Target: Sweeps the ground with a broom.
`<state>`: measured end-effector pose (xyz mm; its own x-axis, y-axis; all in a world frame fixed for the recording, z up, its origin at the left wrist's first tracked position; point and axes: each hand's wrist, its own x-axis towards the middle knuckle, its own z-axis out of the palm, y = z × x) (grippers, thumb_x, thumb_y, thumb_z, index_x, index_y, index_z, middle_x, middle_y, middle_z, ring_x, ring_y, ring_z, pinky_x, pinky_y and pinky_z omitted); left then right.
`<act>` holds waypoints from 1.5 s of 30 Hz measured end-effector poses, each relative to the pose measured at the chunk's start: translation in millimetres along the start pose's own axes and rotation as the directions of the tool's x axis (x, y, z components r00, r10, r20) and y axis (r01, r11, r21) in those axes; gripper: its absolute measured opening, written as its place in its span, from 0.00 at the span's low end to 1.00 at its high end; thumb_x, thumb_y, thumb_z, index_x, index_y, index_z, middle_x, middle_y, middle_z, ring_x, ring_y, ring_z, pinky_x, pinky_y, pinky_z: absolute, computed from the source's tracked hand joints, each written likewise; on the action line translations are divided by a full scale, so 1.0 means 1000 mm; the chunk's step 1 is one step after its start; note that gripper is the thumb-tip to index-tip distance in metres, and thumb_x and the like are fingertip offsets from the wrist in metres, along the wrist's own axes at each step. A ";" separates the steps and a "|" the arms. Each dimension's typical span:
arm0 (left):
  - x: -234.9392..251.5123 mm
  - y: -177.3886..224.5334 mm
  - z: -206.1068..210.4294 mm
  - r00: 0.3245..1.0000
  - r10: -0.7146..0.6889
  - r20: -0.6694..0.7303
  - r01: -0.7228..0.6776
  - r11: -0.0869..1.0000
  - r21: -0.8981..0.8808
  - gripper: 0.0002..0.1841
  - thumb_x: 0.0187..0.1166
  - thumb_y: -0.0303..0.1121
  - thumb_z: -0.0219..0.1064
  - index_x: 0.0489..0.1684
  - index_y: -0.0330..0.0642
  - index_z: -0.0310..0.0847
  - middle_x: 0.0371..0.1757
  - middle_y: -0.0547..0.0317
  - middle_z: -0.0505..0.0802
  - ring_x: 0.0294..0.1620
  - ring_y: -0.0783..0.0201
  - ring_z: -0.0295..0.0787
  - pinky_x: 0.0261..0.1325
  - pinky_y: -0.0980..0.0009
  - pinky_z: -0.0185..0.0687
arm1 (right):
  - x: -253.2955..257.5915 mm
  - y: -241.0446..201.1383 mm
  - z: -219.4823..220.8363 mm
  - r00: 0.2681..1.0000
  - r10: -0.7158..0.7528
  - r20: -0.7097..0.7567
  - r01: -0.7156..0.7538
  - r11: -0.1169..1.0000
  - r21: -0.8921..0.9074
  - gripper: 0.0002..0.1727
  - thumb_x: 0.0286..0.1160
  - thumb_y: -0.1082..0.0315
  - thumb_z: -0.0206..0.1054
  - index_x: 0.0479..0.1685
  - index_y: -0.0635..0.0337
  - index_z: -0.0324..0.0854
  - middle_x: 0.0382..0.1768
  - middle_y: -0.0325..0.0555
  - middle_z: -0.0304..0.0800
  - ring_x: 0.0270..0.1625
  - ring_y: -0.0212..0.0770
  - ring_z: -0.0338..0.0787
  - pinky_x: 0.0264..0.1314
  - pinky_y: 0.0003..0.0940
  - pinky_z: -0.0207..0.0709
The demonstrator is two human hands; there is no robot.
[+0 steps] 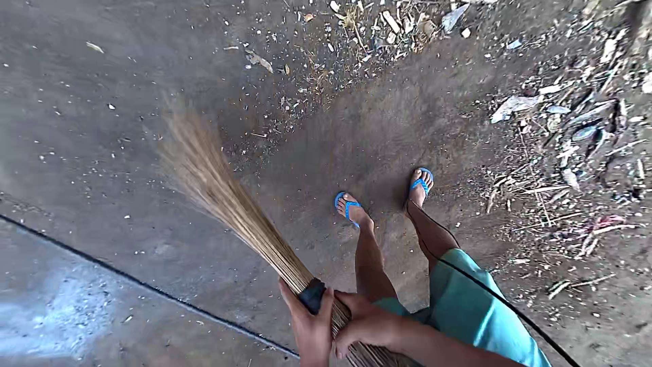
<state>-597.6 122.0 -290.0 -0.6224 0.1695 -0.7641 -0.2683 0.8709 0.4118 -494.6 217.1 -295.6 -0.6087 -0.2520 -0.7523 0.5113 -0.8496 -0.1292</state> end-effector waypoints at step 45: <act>0.015 0.113 0.172 0.567 0.461 0.682 -0.198 0.881 -0.430 0.56 0.64 0.25 0.78 0.94 0.30 0.40 0.82 0.30 0.72 0.77 0.53 0.78 0.80 0.59 0.74 | -0.086 -0.002 -0.078 0.482 -0.476 -0.735 0.398 0.867 -0.300 0.43 0.41 0.66 0.81 0.69 0.60 0.72 0.49 0.30 0.92 0.48 0.25 0.93 0.51 0.27 0.91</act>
<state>-511.1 302.6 -340.2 0.0251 0.8125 -0.5824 -0.4296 0.5348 0.7276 -395.8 276.3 -281.6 -0.0909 0.6239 -0.7762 0.3828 -0.6977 -0.6056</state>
